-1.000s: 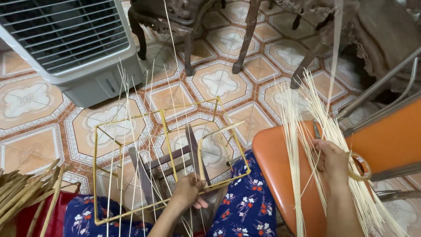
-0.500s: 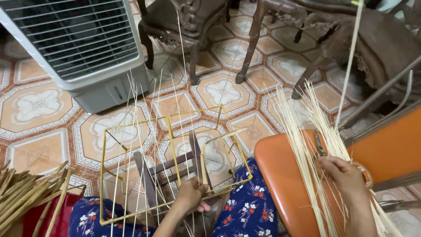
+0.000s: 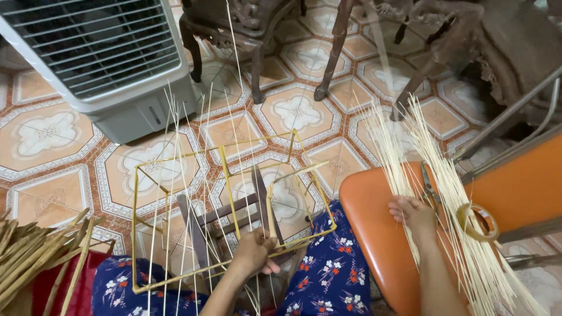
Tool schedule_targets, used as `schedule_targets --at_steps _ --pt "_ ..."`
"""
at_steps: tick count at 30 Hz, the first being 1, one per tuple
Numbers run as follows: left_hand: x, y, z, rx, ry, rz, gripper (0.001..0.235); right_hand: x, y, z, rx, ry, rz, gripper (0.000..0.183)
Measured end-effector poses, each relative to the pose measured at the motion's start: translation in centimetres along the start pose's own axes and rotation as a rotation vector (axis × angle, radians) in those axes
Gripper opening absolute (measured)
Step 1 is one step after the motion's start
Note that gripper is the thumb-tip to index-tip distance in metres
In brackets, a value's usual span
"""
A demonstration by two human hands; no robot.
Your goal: The person is weaving thin bamboo strips onto a wooden frame to create a structure, using scissors and tape.
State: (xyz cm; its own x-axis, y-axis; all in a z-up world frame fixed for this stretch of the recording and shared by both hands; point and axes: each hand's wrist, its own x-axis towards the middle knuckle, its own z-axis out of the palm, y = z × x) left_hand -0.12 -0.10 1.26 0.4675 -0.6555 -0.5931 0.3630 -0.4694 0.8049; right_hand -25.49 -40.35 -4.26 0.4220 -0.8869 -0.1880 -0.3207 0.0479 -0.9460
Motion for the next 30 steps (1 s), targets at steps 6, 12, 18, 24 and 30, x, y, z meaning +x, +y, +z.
schedule_targets --at_steps 6,12,18,24,30 --pt "-0.2 0.6 0.3 0.033 0.033 -0.006 0.026 0.2 -3.1 -0.1 0.217 0.042 -0.026 0.025" --pt "0.0 0.2 0.3 0.006 0.034 0.036 0.026 -5.9 -10.7 -0.1 0.228 0.110 -0.217 0.023" --pt "0.1 -0.2 0.2 -0.034 0.032 0.031 0.025 -13.3 -18.1 1.6 -0.137 0.248 -0.639 0.018" --pt "0.2 -0.5 0.4 -0.013 0.004 0.036 0.025 -12.2 -15.6 0.5 -0.093 0.064 -0.354 0.011" --pt "0.3 -0.9 0.2 -0.038 0.001 0.047 0.026 -13.2 -16.4 0.1 0.011 0.158 -0.656 0.007"
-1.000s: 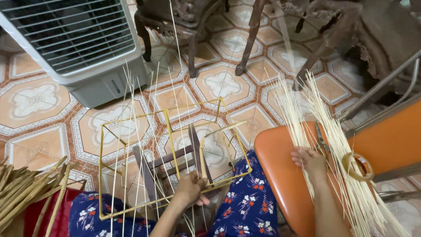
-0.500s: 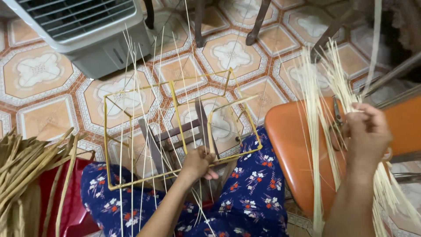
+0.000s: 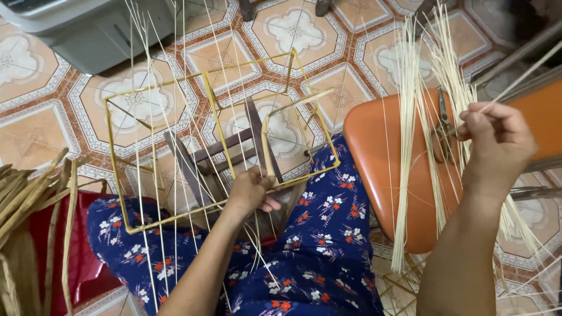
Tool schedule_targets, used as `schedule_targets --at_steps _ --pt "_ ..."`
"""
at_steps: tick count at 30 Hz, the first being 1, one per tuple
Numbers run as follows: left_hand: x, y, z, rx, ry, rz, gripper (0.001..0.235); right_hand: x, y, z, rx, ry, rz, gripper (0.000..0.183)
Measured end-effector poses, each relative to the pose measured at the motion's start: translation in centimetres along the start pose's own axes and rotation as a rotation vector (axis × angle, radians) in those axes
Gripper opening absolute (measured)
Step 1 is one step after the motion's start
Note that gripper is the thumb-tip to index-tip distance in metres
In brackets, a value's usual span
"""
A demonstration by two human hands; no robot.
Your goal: The person is weaving thin bamboo strips onto a wooden frame to create a structure, using scissors and tape.
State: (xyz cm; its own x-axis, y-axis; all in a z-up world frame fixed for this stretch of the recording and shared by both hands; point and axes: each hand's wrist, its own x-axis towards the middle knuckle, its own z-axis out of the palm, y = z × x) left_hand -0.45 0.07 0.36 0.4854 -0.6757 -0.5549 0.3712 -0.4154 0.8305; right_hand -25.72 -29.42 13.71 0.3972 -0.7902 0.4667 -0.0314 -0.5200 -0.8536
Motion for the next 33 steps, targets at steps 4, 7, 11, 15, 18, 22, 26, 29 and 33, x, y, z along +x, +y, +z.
schedule_targets --at_steps 4,7,11,15,18,22,26,29,33 --pt "0.0 0.2 0.2 -0.013 0.013 0.012 0.026 -0.4 -2.9 0.3 0.179 0.082 -0.061 0.008" --pt "0.0 0.1 0.4 -0.014 0.032 0.015 0.026 -1.2 -3.9 0.1 0.281 0.044 -0.048 0.005" --pt "-0.3 0.5 0.4 -0.001 0.046 0.046 0.026 -3.4 -6.6 5.4 0.273 -0.064 -0.030 0.008" --pt "-0.6 0.6 0.5 -0.009 0.054 0.046 0.026 -5.2 -3.1 12.2 0.228 -0.319 -0.107 0.006" --pt "-0.8 1.0 0.6 -0.019 0.055 0.040 0.026 -6.6 -1.3 16.5 0.250 -0.422 0.041 0.009" --pt "-1.2 1.7 0.5 0.027 0.049 -0.007 0.024 -9.2 1.5 20.0 0.122 -0.659 0.244 0.010" --pt "-0.8 0.7 0.3 0.008 0.013 0.030 0.020 -10.6 3.1 20.9 0.063 -0.940 0.411 0.009" --pt "-1.0 1.1 0.3 0.013 0.012 0.041 0.018 -8.9 3.0 20.6 0.115 -0.993 0.379 0.012" --pt "0.0 -0.1 0.3 -0.009 0.005 0.040 0.018 -6.9 1.2 20.4 0.234 -0.857 0.318 0.009"
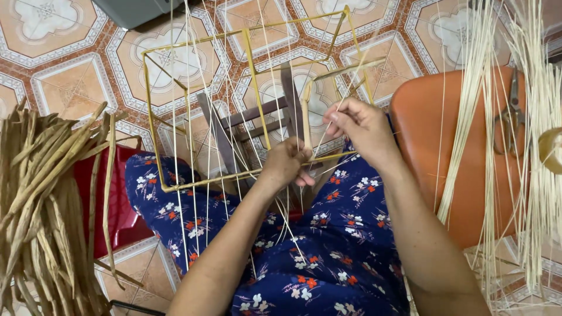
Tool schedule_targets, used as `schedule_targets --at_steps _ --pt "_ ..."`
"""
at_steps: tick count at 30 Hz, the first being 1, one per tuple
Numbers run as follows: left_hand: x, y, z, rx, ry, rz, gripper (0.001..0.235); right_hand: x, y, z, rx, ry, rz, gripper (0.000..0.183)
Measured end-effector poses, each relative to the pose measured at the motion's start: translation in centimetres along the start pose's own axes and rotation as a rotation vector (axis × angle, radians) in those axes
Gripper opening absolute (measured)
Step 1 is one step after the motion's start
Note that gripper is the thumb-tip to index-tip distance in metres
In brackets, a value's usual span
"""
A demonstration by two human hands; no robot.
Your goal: The person is weaving thin bamboo strips onto a wooden frame to create a structure, using scissors and tape.
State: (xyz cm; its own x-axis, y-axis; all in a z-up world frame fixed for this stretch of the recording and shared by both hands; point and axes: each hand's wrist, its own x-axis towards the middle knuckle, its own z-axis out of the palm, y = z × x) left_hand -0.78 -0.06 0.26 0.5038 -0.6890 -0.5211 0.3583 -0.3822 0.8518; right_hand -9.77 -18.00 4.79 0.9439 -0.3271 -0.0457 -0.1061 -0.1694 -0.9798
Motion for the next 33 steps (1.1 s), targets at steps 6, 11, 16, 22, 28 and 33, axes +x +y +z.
schedule_targets --at_steps 6,11,16,22,28,33 --pt "-0.2 0.5 0.1 -0.025 -0.015 0.003 0.017 -4.4 -2.7 2.0 -0.134 0.214 0.075 0.028" --pt "0.2 0.1 0.1 0.001 0.005 -0.020 0.016 -11.0 0.6 5.4 -0.542 0.192 -0.213 0.026" --pt "-0.3 0.7 0.3 0.023 0.028 -0.020 0.017 -12.1 1.7 6.5 -0.604 0.038 -0.202 0.033" --pt "-1.2 2.0 0.6 0.109 0.069 -0.058 0.019 -17.2 -1.3 3.4 -0.509 -0.205 0.056 0.019" --pt "-0.7 1.2 0.6 0.082 0.087 -0.029 0.017 -25.9 -4.5 -6.2 -0.499 -0.465 0.501 0.034" --pt "0.0 0.2 0.5 0.029 0.074 -0.034 0.016 -29.4 -1.4 -11.9 -0.873 0.005 0.797 0.041"
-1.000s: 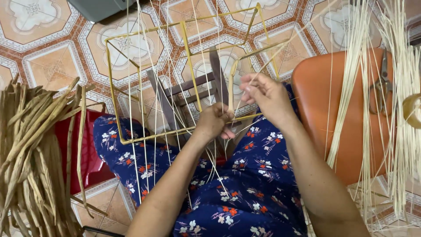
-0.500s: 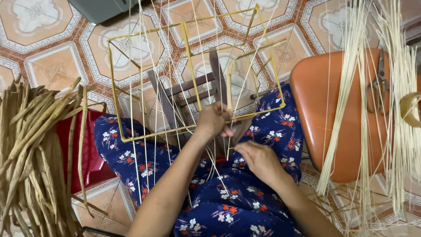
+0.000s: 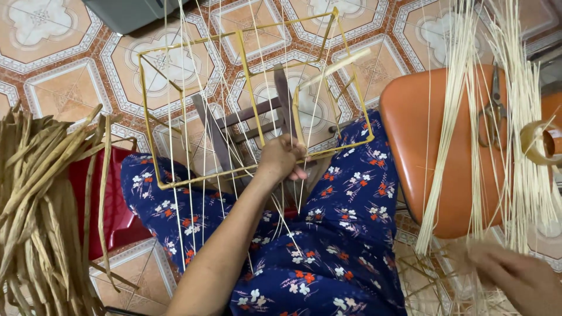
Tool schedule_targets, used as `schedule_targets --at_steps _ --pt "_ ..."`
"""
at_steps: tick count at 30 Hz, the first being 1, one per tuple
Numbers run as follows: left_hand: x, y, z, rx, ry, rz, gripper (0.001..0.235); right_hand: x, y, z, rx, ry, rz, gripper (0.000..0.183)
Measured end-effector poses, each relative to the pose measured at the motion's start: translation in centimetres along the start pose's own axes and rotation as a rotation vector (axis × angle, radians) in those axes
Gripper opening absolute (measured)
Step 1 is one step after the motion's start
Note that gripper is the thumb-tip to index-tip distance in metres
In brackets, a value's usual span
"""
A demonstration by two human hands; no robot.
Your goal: The person is weaving thin bamboo strips onto a wooden frame to create a structure, using scissors and tape.
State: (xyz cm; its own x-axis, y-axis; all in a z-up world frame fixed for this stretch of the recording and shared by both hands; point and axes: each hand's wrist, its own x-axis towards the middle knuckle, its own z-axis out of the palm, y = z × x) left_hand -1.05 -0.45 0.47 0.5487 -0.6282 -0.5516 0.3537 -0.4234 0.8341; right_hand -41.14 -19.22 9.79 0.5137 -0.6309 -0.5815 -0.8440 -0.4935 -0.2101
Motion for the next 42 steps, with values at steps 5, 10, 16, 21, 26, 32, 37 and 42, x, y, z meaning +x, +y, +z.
schedule_targets --at_steps 5,10,16,21,26,32,37,42 --pt "1.4 -1.3 -0.2 -0.058 -0.044 0.039 0.019 1.3 -6.6 1.8 0.913 0.307 -0.090 0.038" --pt "1.5 -0.8 -0.5 -0.094 -0.034 0.018 0.019 9.1 -18.4 8.3 0.842 -0.054 -0.372 0.035" --pt "1.2 -0.6 -0.6 -0.061 -0.023 -0.019 0.020 13.7 -21.8 12.0 1.091 -0.366 -0.389 0.025" --pt "1.1 -0.4 -0.5 -0.075 -0.025 -0.045 0.022 11.1 -18.6 11.8 1.096 -0.542 -0.419 0.028" --pt "0.9 -0.3 -0.3 -0.102 -0.012 -0.005 0.019 6.4 -14.6 8.5 0.800 -0.713 -0.314 0.026" --pt "0.0 0.3 -0.1 -0.075 0.027 0.038 0.019 6.1 -11.2 9.6 0.618 -0.691 -0.376 0.027" --pt "0.3 0.3 -0.2 -0.056 0.037 0.021 0.024 8.0 -12.5 8.7 0.669 -0.531 -0.351 0.026" --pt "0.2 0.1 0.1 -0.044 0.066 0.034 0.026 13.1 -16.6 9.6 1.025 -0.243 -0.368 0.034"
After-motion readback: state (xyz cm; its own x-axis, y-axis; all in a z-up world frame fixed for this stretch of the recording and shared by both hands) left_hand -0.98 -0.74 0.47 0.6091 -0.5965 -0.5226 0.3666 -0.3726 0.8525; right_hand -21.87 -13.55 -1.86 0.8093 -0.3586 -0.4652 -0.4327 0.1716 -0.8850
